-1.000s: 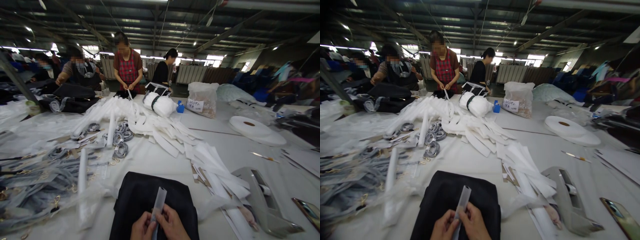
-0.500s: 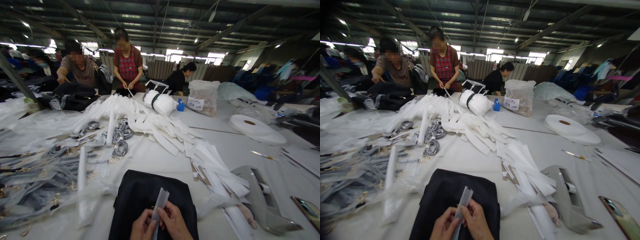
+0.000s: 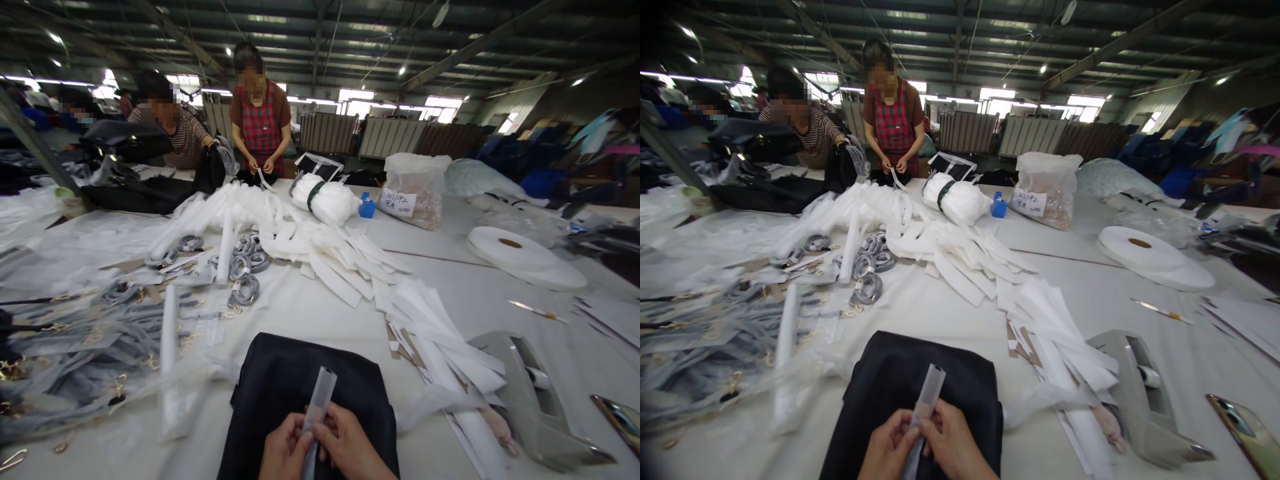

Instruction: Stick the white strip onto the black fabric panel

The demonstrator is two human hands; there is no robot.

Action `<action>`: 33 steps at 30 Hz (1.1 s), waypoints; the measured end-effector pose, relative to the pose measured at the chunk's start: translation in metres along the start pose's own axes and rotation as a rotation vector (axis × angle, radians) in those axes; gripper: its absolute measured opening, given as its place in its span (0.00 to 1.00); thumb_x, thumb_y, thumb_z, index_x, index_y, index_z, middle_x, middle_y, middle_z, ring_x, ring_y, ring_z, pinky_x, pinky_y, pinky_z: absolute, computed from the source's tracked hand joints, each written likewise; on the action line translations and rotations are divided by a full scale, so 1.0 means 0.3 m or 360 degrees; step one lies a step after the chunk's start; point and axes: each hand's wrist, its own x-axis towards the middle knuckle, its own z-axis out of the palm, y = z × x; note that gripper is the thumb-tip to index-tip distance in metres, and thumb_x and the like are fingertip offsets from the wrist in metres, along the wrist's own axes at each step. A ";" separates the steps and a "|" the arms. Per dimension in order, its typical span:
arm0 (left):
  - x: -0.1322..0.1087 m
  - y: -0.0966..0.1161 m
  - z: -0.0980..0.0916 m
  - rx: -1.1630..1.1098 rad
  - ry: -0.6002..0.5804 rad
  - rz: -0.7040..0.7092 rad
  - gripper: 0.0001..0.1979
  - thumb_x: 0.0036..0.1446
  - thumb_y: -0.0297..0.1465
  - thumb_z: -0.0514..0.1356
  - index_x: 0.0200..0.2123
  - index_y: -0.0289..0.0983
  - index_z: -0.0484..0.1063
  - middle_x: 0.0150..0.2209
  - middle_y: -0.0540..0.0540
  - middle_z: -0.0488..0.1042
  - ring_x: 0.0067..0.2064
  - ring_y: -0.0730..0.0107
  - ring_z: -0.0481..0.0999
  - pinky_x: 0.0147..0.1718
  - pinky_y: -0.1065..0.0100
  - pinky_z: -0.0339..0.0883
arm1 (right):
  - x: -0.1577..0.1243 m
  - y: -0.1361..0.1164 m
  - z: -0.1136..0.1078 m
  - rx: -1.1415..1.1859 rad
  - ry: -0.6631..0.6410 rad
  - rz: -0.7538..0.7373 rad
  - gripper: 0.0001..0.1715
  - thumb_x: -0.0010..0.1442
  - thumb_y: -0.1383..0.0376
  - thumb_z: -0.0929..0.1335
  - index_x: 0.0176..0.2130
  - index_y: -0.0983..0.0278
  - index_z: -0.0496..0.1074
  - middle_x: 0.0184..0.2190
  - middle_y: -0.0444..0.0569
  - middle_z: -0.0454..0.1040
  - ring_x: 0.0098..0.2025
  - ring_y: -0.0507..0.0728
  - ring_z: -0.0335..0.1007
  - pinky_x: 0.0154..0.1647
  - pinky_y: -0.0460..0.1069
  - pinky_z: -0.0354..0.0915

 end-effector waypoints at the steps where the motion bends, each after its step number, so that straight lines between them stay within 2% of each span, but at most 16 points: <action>1: -0.001 -0.002 -0.002 0.0002 0.0008 0.0008 0.20 0.56 0.47 0.56 0.39 0.35 0.70 0.28 0.46 0.75 0.29 0.70 0.72 0.29 0.72 0.63 | 0.002 0.001 -0.004 0.0002 -0.0061 0.0018 0.20 0.53 0.54 0.69 0.39 0.68 0.72 0.26 0.46 0.71 0.21 0.49 0.61 0.18 0.42 0.54; 4: -0.005 -0.013 -0.008 -0.0003 0.0048 0.0044 0.21 0.54 0.47 0.59 0.41 0.36 0.69 0.29 0.46 0.76 0.27 0.72 0.70 0.26 0.73 0.60 | 0.013 0.008 -0.014 0.0054 -0.0154 0.0014 0.26 0.52 0.49 0.70 0.36 0.70 0.73 0.22 0.44 0.68 0.20 0.48 0.58 0.18 0.42 0.53; 8: -0.011 -0.018 -0.012 0.0144 0.0133 -0.0053 0.22 0.51 0.49 0.61 0.36 0.35 0.71 0.24 0.49 0.73 0.24 0.75 0.66 0.24 0.73 0.57 | 0.018 0.019 -0.016 0.0199 -0.0043 -0.0048 0.27 0.50 0.47 0.72 0.34 0.70 0.73 0.21 0.44 0.68 0.20 0.47 0.57 0.18 0.41 0.52; 11: -0.013 -0.006 -0.012 0.0184 0.0025 -0.0026 0.23 0.55 0.51 0.56 0.29 0.35 0.71 0.25 0.47 0.74 0.26 0.72 0.69 0.28 0.72 0.62 | 0.011 0.011 -0.016 0.0252 -0.0106 -0.0048 0.25 0.50 0.50 0.73 0.35 0.69 0.72 0.22 0.43 0.68 0.21 0.47 0.57 0.19 0.41 0.52; 15: -0.015 0.007 -0.011 0.0193 -0.0022 -0.0039 0.22 0.56 0.50 0.54 0.29 0.35 0.70 0.26 0.47 0.75 0.30 0.69 0.72 0.34 0.70 0.65 | 0.000 -0.003 -0.010 0.0254 -0.0160 0.0027 0.22 0.44 0.57 0.75 0.36 0.67 0.71 0.26 0.44 0.71 0.23 0.47 0.59 0.20 0.41 0.53; 20: -0.017 0.006 -0.009 0.0231 -0.0032 -0.0008 0.23 0.56 0.50 0.54 0.29 0.35 0.71 0.26 0.47 0.75 0.27 0.71 0.70 0.33 0.70 0.65 | 0.000 0.012 0.010 0.0163 -0.0021 0.0057 0.17 0.46 0.60 0.71 0.36 0.65 0.68 0.24 0.42 0.70 0.20 0.47 0.58 0.18 0.42 0.53; 26: -0.020 0.030 -0.020 0.0429 -0.0106 -0.0070 0.25 0.53 0.52 0.54 0.29 0.34 0.73 0.24 0.49 0.71 0.27 0.72 0.65 0.30 0.70 0.60 | 0.005 0.030 0.027 0.0201 0.0216 -0.0040 0.20 0.48 0.56 0.71 0.37 0.66 0.71 0.27 0.46 0.72 0.22 0.50 0.61 0.20 0.44 0.55; 30: -0.008 0.025 -0.019 0.0426 0.0001 -0.0178 0.22 0.53 0.49 0.54 0.27 0.34 0.70 0.23 0.51 0.67 0.26 0.72 0.62 0.26 0.70 0.54 | 0.013 0.052 0.039 0.0066 0.0356 -0.0103 0.19 0.50 0.55 0.70 0.37 0.67 0.72 0.28 0.48 0.74 0.26 0.55 0.66 0.26 0.47 0.60; 33: 0.011 0.020 -0.010 0.0566 0.0110 -0.0238 0.19 0.52 0.46 0.53 0.22 0.36 0.64 0.20 0.53 0.62 0.26 0.72 0.61 0.26 0.69 0.51 | 0.020 0.054 0.054 -0.0209 0.0464 -0.0213 0.16 0.55 0.54 0.67 0.34 0.65 0.72 0.27 0.48 0.73 0.29 0.57 0.68 0.31 0.49 0.62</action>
